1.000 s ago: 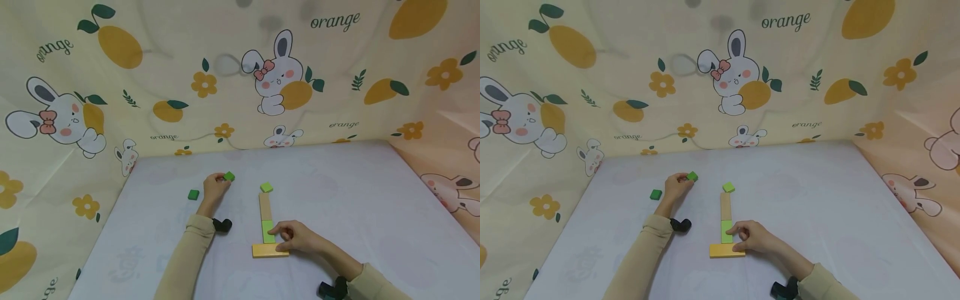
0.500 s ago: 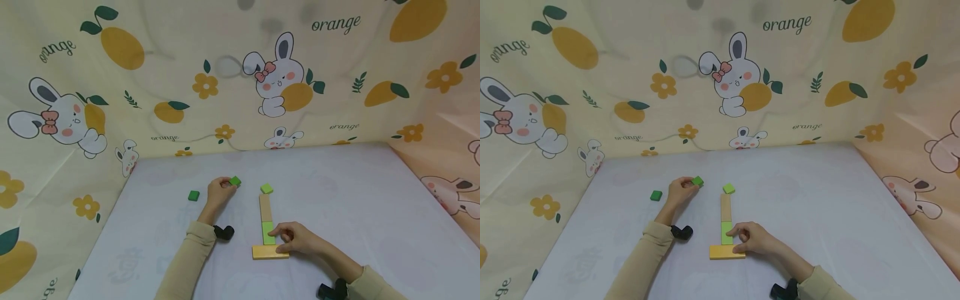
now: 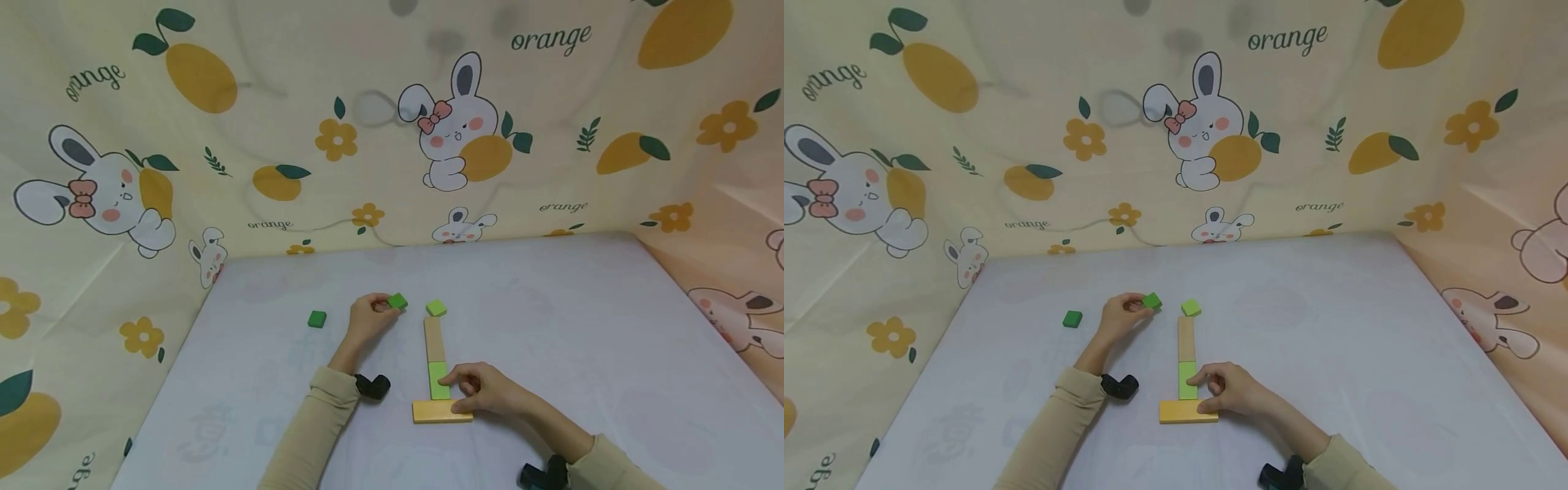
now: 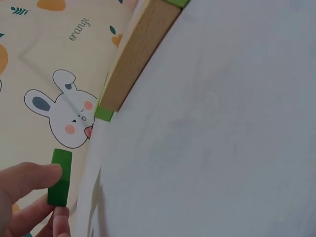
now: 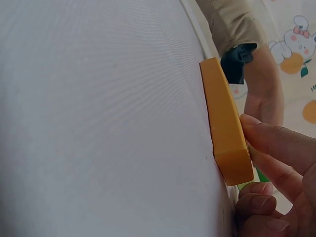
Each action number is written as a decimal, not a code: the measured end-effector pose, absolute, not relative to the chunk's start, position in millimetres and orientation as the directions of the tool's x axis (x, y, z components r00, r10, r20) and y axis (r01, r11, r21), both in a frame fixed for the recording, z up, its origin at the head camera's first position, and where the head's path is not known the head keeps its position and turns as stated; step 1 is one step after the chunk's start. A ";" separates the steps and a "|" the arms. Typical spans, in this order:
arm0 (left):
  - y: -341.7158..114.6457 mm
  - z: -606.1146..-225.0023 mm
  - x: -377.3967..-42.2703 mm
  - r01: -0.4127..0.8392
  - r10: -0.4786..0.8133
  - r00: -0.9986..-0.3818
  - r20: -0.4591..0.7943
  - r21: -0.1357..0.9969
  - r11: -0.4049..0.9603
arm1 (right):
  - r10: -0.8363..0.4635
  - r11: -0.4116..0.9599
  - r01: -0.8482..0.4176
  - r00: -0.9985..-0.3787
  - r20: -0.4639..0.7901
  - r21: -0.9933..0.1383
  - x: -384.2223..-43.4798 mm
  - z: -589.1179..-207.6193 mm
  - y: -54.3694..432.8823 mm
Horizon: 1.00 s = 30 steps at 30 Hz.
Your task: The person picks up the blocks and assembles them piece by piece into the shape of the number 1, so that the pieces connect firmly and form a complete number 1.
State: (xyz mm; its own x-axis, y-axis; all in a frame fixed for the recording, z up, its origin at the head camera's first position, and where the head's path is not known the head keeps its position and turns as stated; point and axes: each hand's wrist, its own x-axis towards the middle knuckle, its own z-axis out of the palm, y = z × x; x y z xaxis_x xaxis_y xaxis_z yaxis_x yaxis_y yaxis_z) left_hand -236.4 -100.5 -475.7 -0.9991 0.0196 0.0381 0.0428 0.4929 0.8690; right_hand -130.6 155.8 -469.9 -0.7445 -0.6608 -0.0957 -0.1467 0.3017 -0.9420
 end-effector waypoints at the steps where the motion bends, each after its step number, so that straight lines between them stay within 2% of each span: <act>1: -99.5 -475.6 -236.3 0.043 0.023 -0.999 0.036 0.872 0.488 | -0.660 0.303 -0.150 -0.745 -0.094 -0.941 -130.5 -469.9 156.0; 30: -72.6 -482.0 -235.4 0.109 0.138 -0.990 0.043 0.846 0.522 | -0.653 0.323 -0.175 -0.752 -0.086 -0.930 -131.9 -473.4 156.8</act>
State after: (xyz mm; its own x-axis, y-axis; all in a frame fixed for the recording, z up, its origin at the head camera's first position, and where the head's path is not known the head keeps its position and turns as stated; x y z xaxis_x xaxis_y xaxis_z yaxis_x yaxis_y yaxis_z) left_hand -235.4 -72.6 -482.0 -0.9895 0.1378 0.0430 0.1095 0.5222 0.8458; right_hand -131.9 156.8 -473.4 -0.7521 -0.6535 -0.0860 -0.1746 0.3233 -0.9300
